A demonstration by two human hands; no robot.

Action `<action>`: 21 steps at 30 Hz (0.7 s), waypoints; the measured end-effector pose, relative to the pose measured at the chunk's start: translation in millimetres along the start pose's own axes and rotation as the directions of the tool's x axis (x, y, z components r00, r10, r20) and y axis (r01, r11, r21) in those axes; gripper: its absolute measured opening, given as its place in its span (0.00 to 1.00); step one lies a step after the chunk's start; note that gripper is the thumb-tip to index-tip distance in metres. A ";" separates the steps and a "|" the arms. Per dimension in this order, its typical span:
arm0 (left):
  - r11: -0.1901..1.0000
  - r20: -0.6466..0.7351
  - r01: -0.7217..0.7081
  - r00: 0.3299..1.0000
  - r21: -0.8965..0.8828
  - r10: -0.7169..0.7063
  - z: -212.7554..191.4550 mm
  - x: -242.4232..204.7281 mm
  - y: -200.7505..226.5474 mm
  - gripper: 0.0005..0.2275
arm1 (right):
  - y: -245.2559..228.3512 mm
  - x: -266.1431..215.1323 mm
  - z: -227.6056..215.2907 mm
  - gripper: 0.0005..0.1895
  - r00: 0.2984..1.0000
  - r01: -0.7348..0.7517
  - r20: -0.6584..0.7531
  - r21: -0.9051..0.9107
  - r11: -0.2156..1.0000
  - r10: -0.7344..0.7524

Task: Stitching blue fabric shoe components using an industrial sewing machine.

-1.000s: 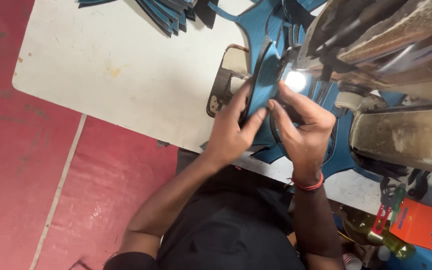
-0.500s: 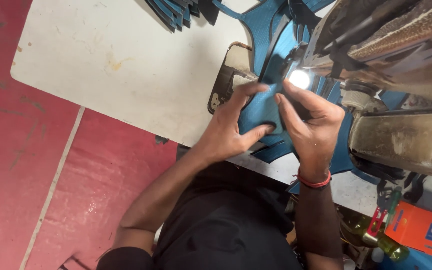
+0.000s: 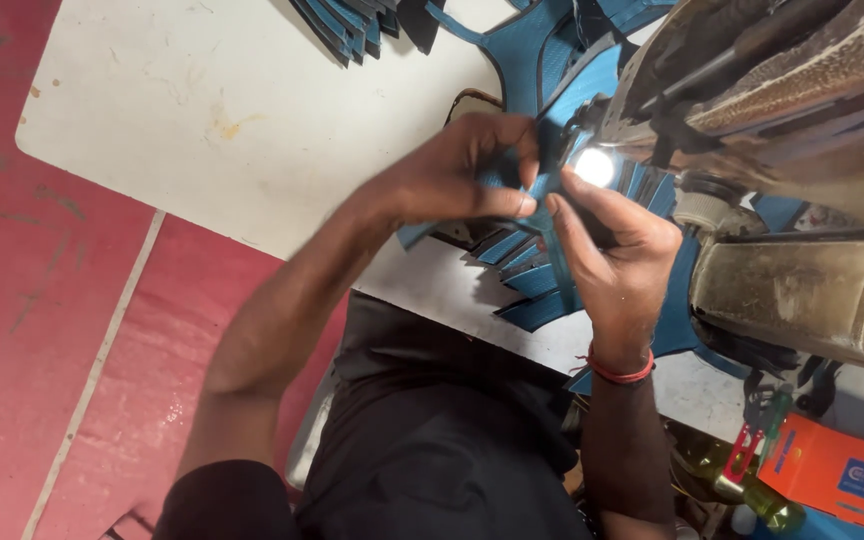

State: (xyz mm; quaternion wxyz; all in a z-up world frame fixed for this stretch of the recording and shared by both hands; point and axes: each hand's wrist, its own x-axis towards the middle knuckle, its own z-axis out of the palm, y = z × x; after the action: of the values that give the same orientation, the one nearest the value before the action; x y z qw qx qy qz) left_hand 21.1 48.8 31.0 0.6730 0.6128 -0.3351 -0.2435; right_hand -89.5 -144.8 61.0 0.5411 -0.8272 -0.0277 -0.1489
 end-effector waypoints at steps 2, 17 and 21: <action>1.000 0.040 -0.003 0.999 -0.007 0.003 -9.2 6.9 -0.6 0.08 | -4.1 -0.5 -2.0 0.14 1.000 0.011 0.020 0.047 0.999 -0.012; 0.985 0.280 -0.085 0.959 0.153 0.039 -42.4 62.9 -1.1 0.13 | -20.5 -14.2 6.1 0.18 0.948 0.311 0.109 -0.512 0.800 -0.299; 0.978 0.330 -0.119 0.942 0.171 0.057 -48.8 74.3 -3.2 0.13 | -17.6 -12.3 8.5 0.17 0.942 0.320 0.087 -0.518 0.793 -0.323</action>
State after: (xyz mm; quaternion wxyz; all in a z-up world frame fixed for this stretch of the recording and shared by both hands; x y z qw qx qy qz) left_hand 106.8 25.8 38.0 0.5579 0.6099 -0.4896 -0.2776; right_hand -103.1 -128.4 70.1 0.2614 -0.9259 -0.1246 -0.2427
